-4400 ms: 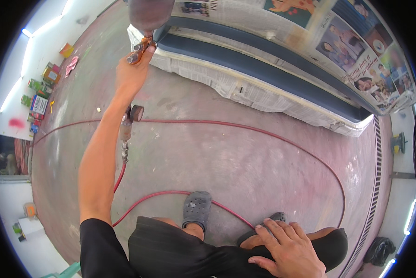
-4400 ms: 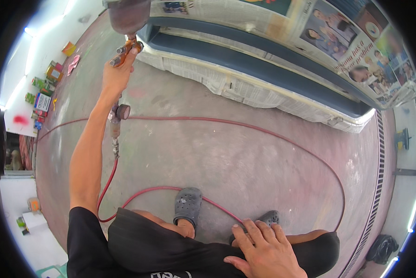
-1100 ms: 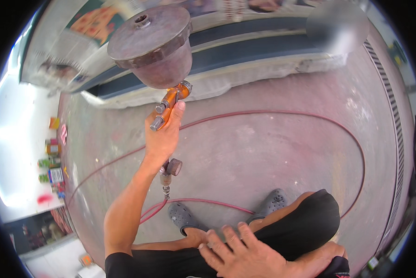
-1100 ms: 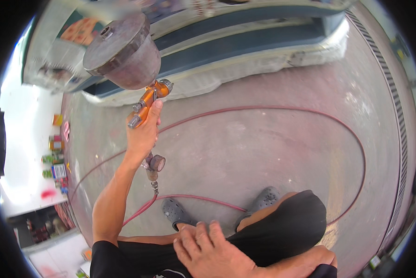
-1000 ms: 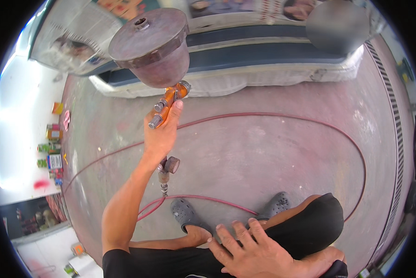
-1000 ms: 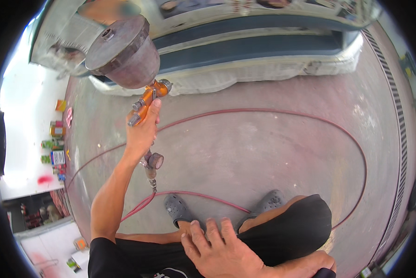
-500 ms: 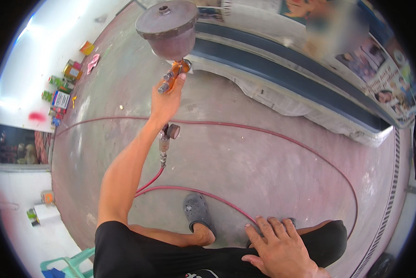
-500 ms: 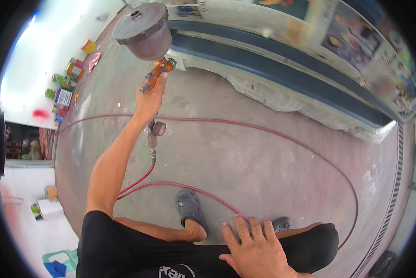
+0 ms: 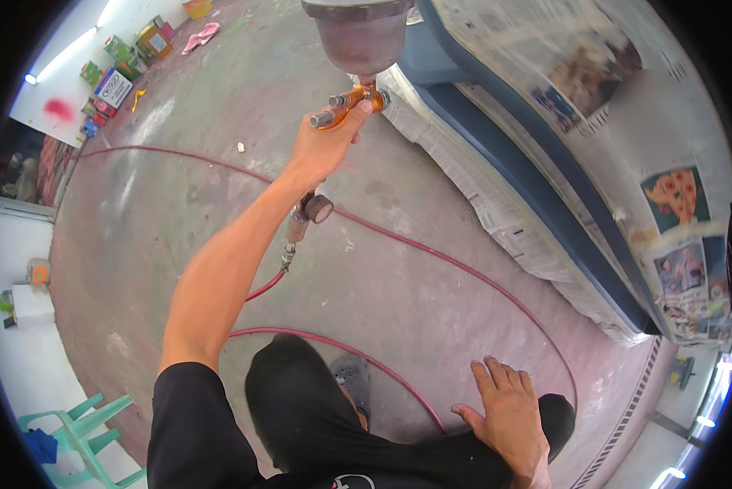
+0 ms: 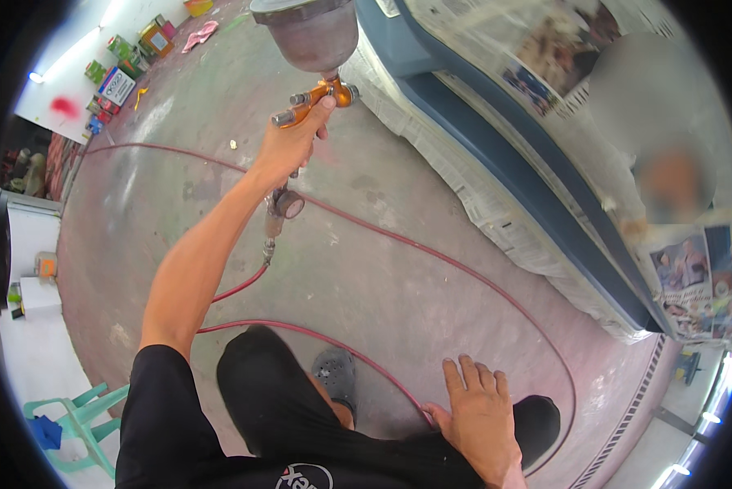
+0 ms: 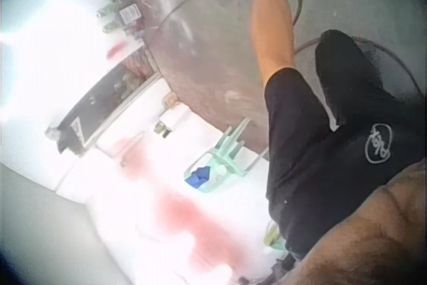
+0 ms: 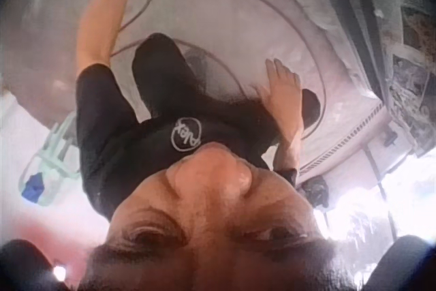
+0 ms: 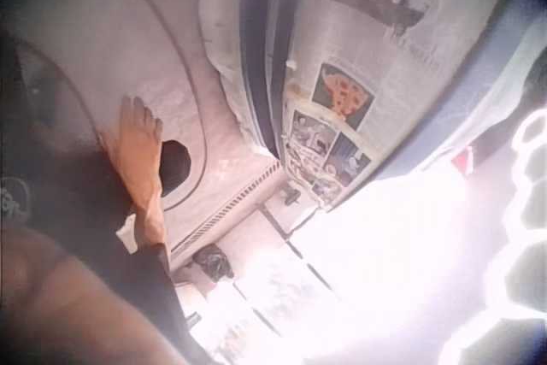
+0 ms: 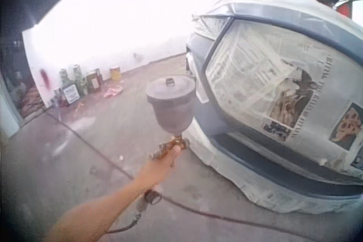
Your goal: The person uses a spray gun to apply paint to a car body that is masked with newspaper and plastic. They move around the vehicle, spraying the hood, side panels, and rear sections in smooth, overlapping passes. The person briefly pauses to shake the paint can and reposition before continuing the spray application.
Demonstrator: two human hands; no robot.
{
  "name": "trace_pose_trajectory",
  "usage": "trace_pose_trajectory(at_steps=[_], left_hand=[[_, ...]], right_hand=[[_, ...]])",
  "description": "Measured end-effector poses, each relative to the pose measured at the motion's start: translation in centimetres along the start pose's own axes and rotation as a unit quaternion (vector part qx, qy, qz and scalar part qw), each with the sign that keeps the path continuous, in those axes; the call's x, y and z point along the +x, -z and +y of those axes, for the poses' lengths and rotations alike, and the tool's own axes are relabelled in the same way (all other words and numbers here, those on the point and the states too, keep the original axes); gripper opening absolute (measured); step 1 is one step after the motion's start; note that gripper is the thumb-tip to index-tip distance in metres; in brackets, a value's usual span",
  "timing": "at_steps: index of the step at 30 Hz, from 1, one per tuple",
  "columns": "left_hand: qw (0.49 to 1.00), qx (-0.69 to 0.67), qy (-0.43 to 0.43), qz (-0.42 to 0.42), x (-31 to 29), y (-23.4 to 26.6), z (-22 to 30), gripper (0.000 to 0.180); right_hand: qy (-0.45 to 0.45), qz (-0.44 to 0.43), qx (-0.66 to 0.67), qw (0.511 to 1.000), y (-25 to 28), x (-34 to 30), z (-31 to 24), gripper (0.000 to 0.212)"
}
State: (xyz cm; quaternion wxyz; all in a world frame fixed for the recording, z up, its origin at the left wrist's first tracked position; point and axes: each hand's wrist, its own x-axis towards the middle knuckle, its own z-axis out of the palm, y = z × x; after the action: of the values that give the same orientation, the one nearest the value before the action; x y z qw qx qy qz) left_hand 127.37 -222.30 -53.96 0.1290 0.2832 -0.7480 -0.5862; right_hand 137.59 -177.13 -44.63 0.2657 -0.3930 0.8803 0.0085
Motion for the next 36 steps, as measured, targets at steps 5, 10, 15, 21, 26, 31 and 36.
trace_pose_trajectory(at_steps=[5, 10, 15, 21, 26, 31, 36], left_hand=[[0.992, -0.064, -0.041, 0.101, 3.7, 3.1, -1.0, 0.049], [0.993, -0.111, 0.014, 0.042, 4.2, 4.7, -0.5, 0.052], [0.984, -0.117, 0.056, -0.122, 3.6, 7.2, -0.2, 0.053], [0.989, -0.076, 0.078, -0.097, 9.1, 8.2, -2.9, 0.054], [0.994, -0.076, 0.07, -0.021, 15.8, 9.8, -4.2, 0.057], [0.995, -0.069, 0.058, 0.044, 24.1, 11.9, -4.6, 0.057], [0.991, -0.079, -0.009, 0.108, 29.3, 13.5, -1.4, 0.06]], right_hand=[[-0.04, 0.098, -0.015, 0.994, 5.1, -0.5, -1.8, 0.067], [-0.112, 0.227, -0.041, 0.967, 12.1, -2.7, -6.1, 0.075], [-0.181, 0.29, 0.112, 0.933, 14.0, -1.9, -10.0, 0.105], [-0.001, 0.318, 0.11, 0.942, 14.0, 6.7, -10.8, 0.08], [0.098, 0.302, 0.122, 0.94, 15.8, 11.3, -12.2, 0.072], [0.125, 0.277, 0.14, 0.942, 17.1, 13.9, -12.5, 0.071], [0.192, 0.241, 0.192, 0.932, 17.7, 16.2, -10.8, 0.071]])
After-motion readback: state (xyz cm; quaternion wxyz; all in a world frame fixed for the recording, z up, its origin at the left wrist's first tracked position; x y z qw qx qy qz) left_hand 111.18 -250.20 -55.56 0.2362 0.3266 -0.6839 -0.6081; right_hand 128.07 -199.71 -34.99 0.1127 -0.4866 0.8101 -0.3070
